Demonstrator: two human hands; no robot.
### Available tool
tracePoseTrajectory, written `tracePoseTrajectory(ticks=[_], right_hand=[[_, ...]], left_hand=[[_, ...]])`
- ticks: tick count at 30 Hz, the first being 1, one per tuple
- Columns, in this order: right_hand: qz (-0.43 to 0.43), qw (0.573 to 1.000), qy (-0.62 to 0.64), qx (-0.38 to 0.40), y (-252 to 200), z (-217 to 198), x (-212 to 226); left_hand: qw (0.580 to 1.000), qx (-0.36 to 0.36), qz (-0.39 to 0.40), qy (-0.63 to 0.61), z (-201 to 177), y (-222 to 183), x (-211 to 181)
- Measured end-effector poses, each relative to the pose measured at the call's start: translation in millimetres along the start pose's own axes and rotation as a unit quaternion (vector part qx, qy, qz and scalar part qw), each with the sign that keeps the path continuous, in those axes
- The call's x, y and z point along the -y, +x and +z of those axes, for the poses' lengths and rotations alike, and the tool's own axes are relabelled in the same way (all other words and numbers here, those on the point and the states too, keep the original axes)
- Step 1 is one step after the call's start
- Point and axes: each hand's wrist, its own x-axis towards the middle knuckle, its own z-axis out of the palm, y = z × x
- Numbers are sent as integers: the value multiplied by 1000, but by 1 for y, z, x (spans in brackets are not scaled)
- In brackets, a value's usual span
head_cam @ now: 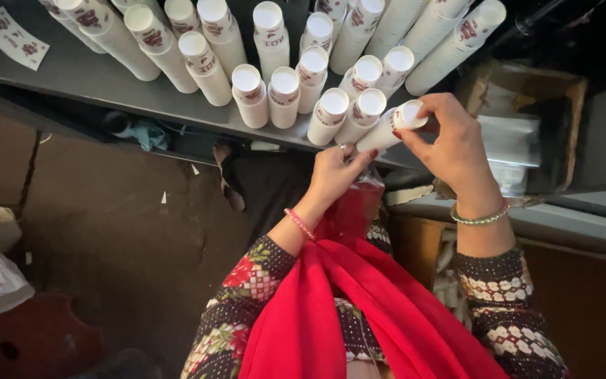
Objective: Organizing paper cups on a workstation and putting them into individual plastic sleeves.
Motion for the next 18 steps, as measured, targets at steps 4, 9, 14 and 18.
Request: tracePoseTrajectory(ticks=[4, 9, 14, 18], right_hand=[[27, 999, -14, 8, -3, 1, 0], [24, 1000, 13, 2, -5, 2, 0], [-2, 1000, -8, -2, -4, 6, 0], [-20, 997, -68, -22, -3, 6, 2]], left_hand=[[998, 4, -37, 46, 11, 13, 0], [999, -4, -53, -11, 21, 19, 4], [999, -7, -33, -23, 25, 19, 5], [999, -7, -27, -19, 29, 24, 2]])
